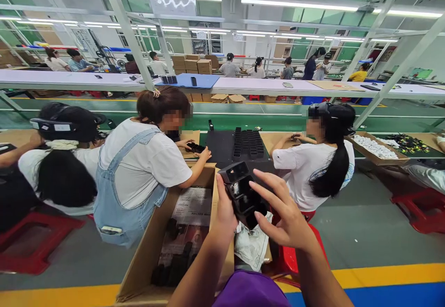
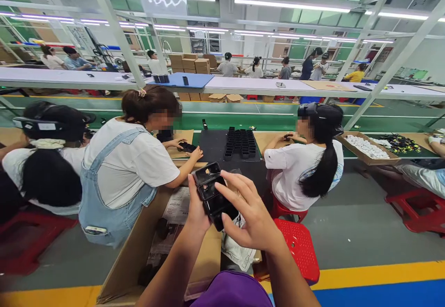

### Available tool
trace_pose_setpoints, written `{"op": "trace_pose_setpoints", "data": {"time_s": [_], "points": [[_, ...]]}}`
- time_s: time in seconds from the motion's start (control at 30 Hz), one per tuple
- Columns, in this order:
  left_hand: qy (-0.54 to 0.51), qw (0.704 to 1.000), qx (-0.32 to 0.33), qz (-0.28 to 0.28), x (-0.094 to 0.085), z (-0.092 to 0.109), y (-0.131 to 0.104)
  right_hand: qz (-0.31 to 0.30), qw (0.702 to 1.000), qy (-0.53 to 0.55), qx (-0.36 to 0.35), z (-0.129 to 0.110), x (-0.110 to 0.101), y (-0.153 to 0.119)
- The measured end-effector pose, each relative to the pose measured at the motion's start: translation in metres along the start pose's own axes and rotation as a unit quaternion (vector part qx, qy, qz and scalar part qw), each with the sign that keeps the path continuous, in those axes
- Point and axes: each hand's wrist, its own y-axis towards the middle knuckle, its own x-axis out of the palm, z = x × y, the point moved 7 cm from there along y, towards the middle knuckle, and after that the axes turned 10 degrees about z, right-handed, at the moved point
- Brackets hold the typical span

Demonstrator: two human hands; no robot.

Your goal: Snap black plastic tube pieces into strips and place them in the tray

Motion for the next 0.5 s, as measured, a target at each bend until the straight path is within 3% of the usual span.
{"op": "trace_pose_setpoints", "data": {"time_s": [0.17, 0.33, 0.5], "points": [[0.01, 0.999, -0.029, 0.029, -0.027, -0.006, 0.01, -0.179, 0.982, -0.053, -0.038, 0.009, 0.034, -0.009], [0.05, 0.995, -0.022, 0.086, -0.069, -0.01, 0.02, -0.231, 0.969, -0.074, -0.042, 0.011, 0.075, -0.016], [0.072, 0.991, -0.059, 0.097, -0.121, -0.016, 0.021, -0.288, 0.955, -0.051, -0.047, -0.004, 0.118, -0.037]]}}
